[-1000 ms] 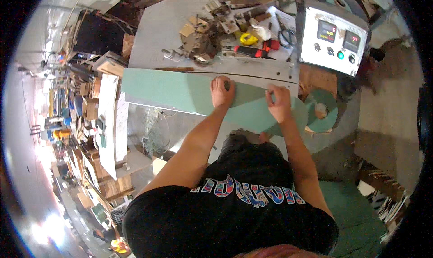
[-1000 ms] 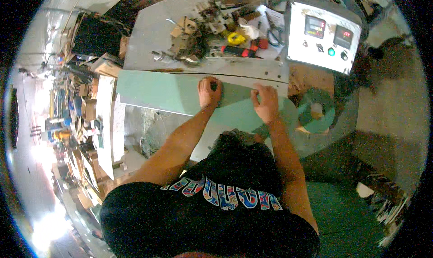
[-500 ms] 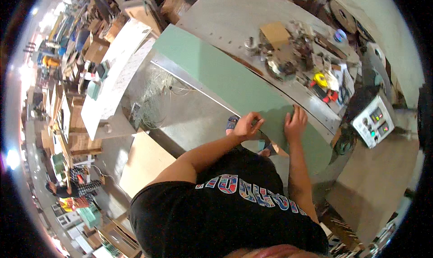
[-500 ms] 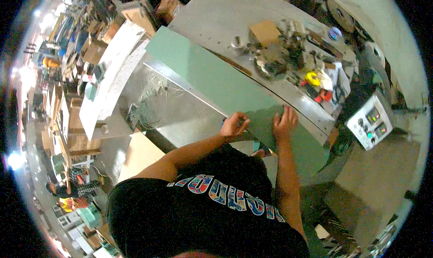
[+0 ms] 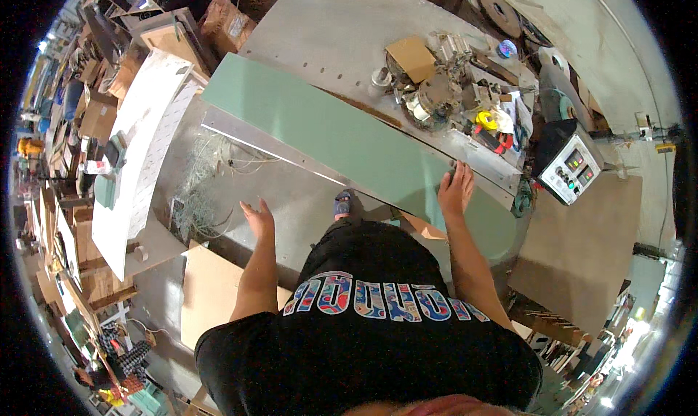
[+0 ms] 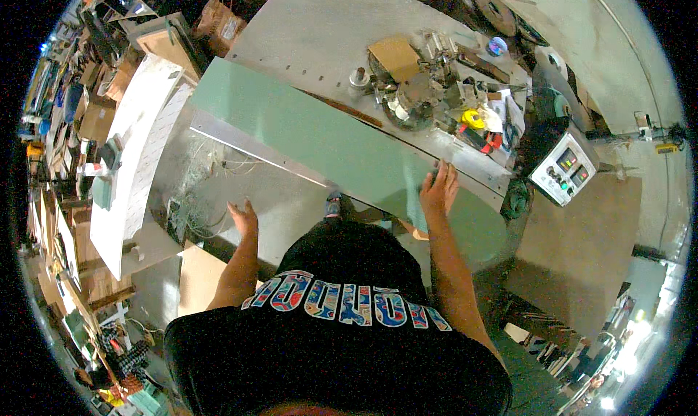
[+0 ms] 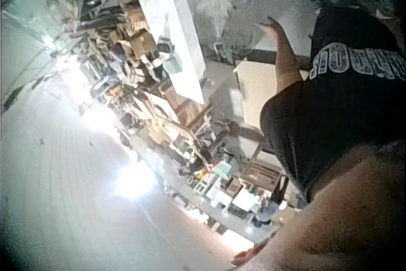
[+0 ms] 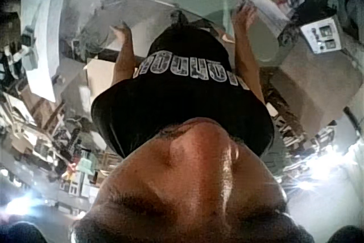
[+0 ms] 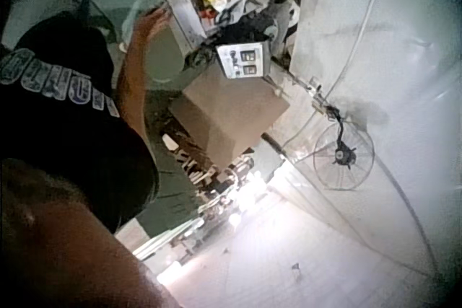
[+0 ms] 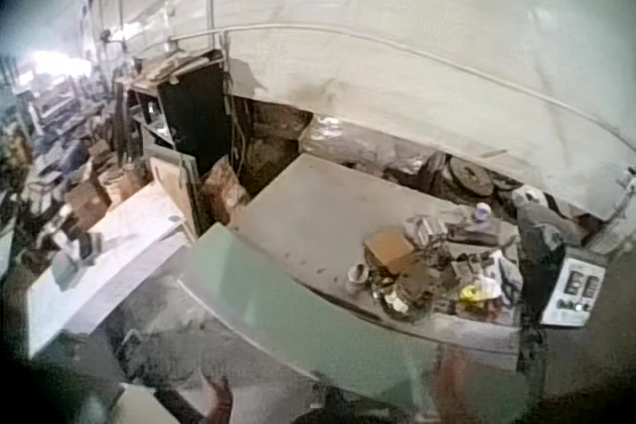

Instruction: The person trims a strip of material from a large board using a hand tool, measures the length of a separate green panel with a tape measure, and then interacts with a control panel on a machine.

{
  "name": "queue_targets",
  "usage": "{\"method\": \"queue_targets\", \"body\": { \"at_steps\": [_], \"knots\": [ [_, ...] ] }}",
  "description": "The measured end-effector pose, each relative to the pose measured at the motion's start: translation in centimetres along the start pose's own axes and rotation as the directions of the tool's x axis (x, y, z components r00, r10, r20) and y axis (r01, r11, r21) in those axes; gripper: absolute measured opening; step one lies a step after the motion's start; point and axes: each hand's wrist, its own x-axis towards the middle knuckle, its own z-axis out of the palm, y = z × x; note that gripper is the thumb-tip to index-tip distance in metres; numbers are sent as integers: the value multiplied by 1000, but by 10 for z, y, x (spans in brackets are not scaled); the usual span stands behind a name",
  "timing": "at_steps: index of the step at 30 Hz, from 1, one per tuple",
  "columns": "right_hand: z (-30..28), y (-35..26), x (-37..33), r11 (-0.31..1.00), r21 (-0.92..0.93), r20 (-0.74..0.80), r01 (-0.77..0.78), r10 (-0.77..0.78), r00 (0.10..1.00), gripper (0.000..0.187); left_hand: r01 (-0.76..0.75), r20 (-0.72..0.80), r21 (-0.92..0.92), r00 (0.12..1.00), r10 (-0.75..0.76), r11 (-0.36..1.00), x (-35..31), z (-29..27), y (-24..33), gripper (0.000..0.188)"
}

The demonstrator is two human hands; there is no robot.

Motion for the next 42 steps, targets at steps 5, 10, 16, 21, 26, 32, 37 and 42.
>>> {"method": "queue_targets", "body": {
  "at_steps": [5,10,16,21,26,32,37,42],
  "knots": [
    [-4,-33,2,1000,-9,61,25,-25,998,60,-358,-64,-9,932,357,934,-4,20,92,69],
    [-3,-40,0,1000,30,39,-9,7,999,60,-791,129,-69,597,792,608,-45,28,203,72],
    [-3,-33,2,994,106,19,-22,20,1000,56,-914,423,-13,363,830,406,-96,58,252,75],
    [7,-26,-19,999,30,26,-39,38,999,56,-913,467,68,385,796,402,-114,58,255,77],
    [0,-26,-48,1000,11,-9,9,-9,1000,54,-930,494,55,341,800,363,-110,48,244,80],
    [-17,-35,-53,1000,7,-18,-16,16,1000,58,-932,503,72,341,794,354,-66,52,254,88],
    [-3,-30,-56,984,-132,-6,-124,124,992,64,-880,428,171,472,770,444,37,59,263,91],
    [3,-27,-71,945,-206,30,-255,266,963,66,-765,339,252,644,686,593,150,54,260,95]
  ]
}}
